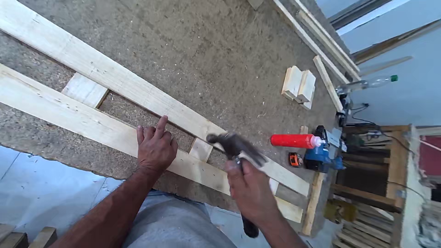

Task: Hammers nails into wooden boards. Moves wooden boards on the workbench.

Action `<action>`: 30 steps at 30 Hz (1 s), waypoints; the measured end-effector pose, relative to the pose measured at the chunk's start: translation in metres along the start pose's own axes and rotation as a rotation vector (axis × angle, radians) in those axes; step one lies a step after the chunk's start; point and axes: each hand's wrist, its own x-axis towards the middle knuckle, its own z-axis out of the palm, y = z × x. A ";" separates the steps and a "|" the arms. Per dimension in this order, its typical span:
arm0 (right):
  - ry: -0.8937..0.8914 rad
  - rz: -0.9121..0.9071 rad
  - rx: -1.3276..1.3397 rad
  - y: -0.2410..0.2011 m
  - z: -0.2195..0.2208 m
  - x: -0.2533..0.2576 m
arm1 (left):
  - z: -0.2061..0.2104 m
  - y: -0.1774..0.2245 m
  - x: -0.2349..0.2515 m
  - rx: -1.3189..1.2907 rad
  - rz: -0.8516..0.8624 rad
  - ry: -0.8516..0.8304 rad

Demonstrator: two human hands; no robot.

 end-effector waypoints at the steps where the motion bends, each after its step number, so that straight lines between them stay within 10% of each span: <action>1: 0.111 -0.087 0.063 -0.003 0.002 0.002 | 0.000 0.000 0.000 -0.001 -0.004 0.004; 3: 0.144 -0.133 0.099 0.002 0.016 0.005 | 0.000 -0.002 -0.002 -0.002 -0.009 -0.011; 9: -0.679 0.329 -0.453 -0.023 -0.006 0.031 | 0.000 -0.001 -0.001 -0.028 -0.017 -0.001; 15: 0.037 -0.129 -0.069 -0.026 -0.007 0.023 | 0.002 0.000 -0.004 -0.026 -0.025 -0.009; 20: -0.686 0.389 -0.426 0.003 0.019 0.021 | 0.000 0.000 -0.004 -0.032 -0.022 0.023; 27: 0.117 -0.175 0.061 -0.012 0.003 0.022 | 0.002 0.001 -0.003 -0.014 -0.036 0.001; 30: -0.368 0.141 -0.208 0.018 0.028 0.007 | 0.001 0.001 -0.005 -0.011 -0.032 0.021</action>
